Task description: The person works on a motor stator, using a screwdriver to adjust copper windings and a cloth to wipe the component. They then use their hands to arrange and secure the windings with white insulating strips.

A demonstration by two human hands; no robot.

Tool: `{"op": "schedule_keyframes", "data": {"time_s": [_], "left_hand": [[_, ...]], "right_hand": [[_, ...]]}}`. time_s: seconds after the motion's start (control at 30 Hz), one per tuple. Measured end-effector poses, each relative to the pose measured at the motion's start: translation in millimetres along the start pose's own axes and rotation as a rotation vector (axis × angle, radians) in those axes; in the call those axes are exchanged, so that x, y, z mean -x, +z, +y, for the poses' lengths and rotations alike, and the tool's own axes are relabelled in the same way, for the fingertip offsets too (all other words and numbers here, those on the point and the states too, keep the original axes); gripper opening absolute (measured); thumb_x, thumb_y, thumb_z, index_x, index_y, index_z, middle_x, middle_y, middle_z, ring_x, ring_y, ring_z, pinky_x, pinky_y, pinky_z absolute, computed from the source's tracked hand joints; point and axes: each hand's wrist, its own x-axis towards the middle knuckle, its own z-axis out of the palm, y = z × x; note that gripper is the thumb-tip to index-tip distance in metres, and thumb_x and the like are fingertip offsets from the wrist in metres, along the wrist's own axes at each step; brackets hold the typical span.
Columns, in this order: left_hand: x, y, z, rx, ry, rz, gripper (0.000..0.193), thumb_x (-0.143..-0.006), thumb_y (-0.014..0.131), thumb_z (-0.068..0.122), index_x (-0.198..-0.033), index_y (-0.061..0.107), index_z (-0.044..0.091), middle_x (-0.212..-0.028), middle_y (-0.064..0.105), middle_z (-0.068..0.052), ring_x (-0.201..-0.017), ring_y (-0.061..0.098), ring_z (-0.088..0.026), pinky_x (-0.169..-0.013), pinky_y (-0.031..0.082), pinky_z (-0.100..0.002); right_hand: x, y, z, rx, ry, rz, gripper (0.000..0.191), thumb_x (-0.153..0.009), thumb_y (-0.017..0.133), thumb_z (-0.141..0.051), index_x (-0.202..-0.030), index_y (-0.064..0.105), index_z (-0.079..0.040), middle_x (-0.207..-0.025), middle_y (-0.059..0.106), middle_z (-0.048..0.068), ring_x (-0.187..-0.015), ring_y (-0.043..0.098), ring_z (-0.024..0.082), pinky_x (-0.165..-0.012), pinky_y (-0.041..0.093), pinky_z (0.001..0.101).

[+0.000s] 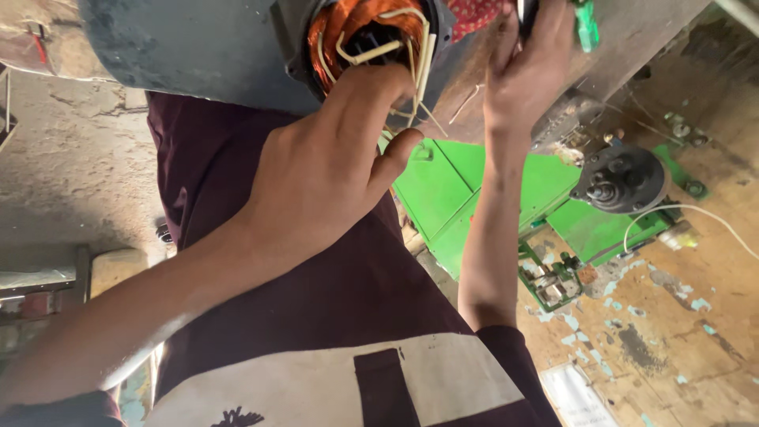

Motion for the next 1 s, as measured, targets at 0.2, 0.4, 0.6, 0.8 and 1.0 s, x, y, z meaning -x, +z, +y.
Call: {"op": "schedule_keyframes", "data": {"time_s": [0.2,0.4,0.6,0.8,1.0], "left_hand": [[1,0,-1,-0.044,-0.004,0.009,0.029,-0.105,0.077,0.015,-0.125,0.056,0.006,-0.124,0.063,-0.006,-0.095,0.071,-0.023,-0.074,0.059,-0.033],[-1,3,-4,0.078,-0.042,0.005,0.024,-0.104,0.076,0.012,-0.12,0.059,0.008,-0.118,0.064,-0.005,-0.092,0.072,-0.024,-0.072,0.059,-0.034],[-2,-3,-9,0.154,-0.049,-0.035,0.019,-0.106,0.075,0.012,-0.118,0.059,0.009,-0.114,0.066,-0.004,-0.093,0.072,-0.025,-0.072,0.058,-0.035],[-3,-4,-13,0.2,-0.058,-0.066,0.019,-0.106,0.075,0.015,-0.116,0.061,0.01,-0.111,0.068,-0.004,-0.092,0.073,-0.023,-0.072,0.058,-0.034],[-4,-9,-16,0.213,-0.056,-0.112,0.019,-0.104,0.075,0.016,-0.118,0.063,0.011,-0.113,0.07,-0.004,-0.093,0.074,-0.023,-0.073,0.059,-0.034]], "right_hand": [[3,-62,-70,-0.218,0.03,0.071,0.021,-0.113,0.068,0.001,-0.133,0.063,-0.004,-0.116,0.065,0.01,-0.099,0.064,0.023,-0.086,0.052,0.0339],[25,-100,-130,-0.553,0.17,-0.138,0.021,-0.104,0.071,0.009,-0.122,0.066,0.001,-0.111,0.065,0.012,-0.098,0.065,0.017,-0.087,0.054,0.0255],[17,-103,-131,-0.682,0.264,-0.285,0.009,-0.105,0.074,0.005,-0.111,0.069,0.003,-0.11,0.066,0.011,-0.099,0.066,0.014,-0.086,0.054,0.0238],[19,-95,-115,-1.11,0.505,-0.424,0.012,-0.104,0.077,-0.003,-0.109,0.069,0.004,-0.11,0.066,0.007,-0.099,0.064,0.011,-0.087,0.053,0.0234],[20,-87,-106,-1.216,0.528,-0.462,0.016,-0.1,0.08,-0.003,-0.112,0.069,0.001,-0.105,0.068,0.008,-0.092,0.065,0.01,-0.078,0.054,0.0218]]}}
